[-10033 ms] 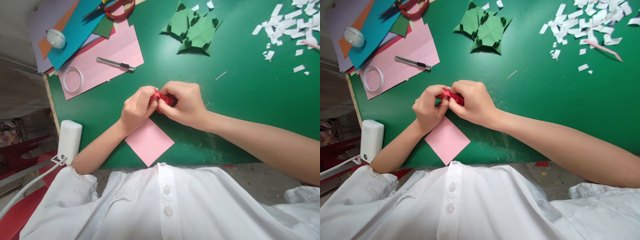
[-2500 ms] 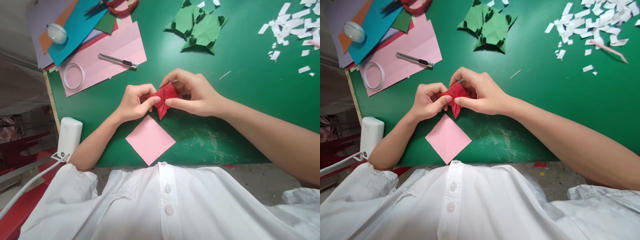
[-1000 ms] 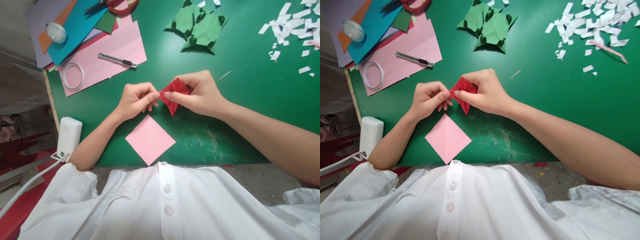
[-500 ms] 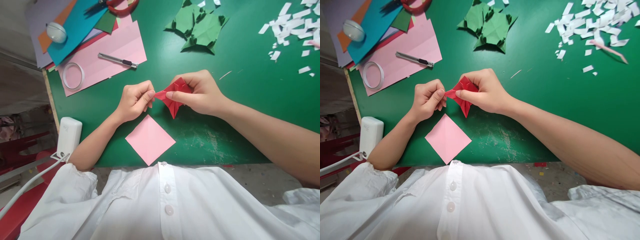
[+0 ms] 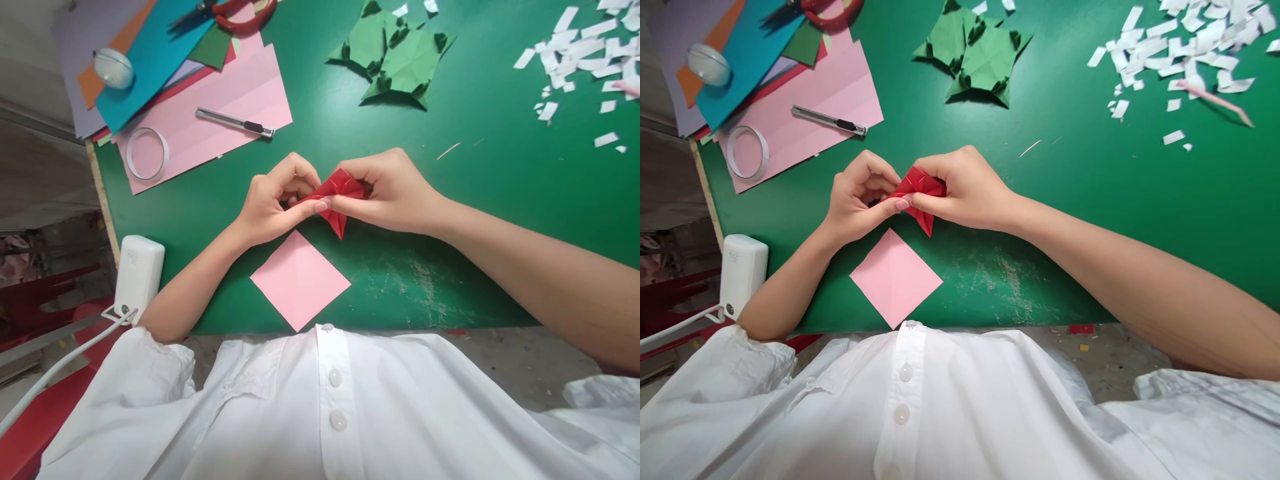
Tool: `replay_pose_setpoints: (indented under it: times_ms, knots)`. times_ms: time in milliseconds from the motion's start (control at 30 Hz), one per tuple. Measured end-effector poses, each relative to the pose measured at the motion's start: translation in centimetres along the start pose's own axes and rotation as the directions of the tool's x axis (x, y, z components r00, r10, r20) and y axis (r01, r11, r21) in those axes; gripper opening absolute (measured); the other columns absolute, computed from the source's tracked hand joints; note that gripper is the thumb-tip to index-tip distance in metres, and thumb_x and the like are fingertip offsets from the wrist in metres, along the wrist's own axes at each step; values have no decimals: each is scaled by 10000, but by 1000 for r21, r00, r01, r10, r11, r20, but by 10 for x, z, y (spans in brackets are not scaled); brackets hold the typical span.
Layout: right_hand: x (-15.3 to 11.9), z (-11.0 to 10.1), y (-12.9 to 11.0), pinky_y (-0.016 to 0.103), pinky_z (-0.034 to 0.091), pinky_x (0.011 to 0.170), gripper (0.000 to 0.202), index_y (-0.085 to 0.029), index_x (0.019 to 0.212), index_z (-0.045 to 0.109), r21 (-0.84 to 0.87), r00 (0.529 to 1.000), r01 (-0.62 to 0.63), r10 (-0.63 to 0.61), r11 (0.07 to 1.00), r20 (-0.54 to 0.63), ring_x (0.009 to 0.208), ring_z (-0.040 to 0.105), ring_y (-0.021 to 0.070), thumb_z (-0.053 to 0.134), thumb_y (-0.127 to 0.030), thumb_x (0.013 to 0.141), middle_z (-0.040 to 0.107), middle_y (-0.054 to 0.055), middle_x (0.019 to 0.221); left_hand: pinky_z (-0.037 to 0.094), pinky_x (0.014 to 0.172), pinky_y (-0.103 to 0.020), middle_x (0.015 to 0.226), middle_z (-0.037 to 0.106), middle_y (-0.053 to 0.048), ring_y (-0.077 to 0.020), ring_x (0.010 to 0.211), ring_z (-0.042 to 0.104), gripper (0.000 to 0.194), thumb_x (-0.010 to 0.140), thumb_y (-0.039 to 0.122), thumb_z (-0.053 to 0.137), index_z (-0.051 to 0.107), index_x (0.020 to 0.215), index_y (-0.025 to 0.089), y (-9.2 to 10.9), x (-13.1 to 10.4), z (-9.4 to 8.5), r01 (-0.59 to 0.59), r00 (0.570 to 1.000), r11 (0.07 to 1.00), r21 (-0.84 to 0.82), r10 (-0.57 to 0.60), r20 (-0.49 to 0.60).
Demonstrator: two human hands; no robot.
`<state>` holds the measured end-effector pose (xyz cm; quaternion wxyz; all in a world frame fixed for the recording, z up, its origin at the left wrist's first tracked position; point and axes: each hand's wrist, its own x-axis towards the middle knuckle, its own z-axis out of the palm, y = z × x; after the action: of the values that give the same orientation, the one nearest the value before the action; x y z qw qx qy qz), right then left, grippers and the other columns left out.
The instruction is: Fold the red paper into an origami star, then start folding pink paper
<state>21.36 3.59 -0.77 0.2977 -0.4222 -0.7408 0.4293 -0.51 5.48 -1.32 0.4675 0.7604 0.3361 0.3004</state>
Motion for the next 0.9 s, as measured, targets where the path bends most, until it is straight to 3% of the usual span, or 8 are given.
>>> replay_pose_setpoints:
  times_ms: [67,200,400,633,900]
  knots:
    - [-1,2,0,261,354,565,203,-208,926,635,37,999,-20,21,999,-37,593,458,87,712,-394,905,580,-43,648,429,490,-212,732,682,71,-66,583,627,307,896,509,742,562,959,268,-1,0,-1,-15,1000,999,-32,15,-4]
    - [-4,6,1,241,448,580,370,-250,1187,542,210,991,0,28,978,-131,660,596,108,736,-351,889,678,-39,805,484,492,-177,717,644,97,-53,556,638,274,941,503,688,560,1078,304,-6,2,-5,-64,998,997,-40,63,-17]
    - [-3,9,4,246,509,566,85,-237,953,617,196,977,52,-10,979,-212,688,650,115,665,-302,924,719,-10,892,474,487,-180,731,618,85,-54,568,630,189,969,442,658,584,1096,324,-10,3,-6,-137,990,990,-20,137,-11]
    - [-3,11,6,266,552,584,131,-248,942,650,119,975,45,-17,992,-221,705,674,136,673,-376,927,716,-4,858,514,539,-226,843,687,56,-97,694,676,176,957,304,666,608,1122,322,-9,2,-4,-92,995,995,-37,93,28]
    - [-3,10,4,267,555,592,50,-245,938,643,115,978,36,-11,993,-210,686,690,131,643,-223,893,737,-12,877,533,551,-228,870,689,46,-83,658,650,140,956,300,670,618,1086,294,-10,2,-4,-95,995,995,11,95,7]
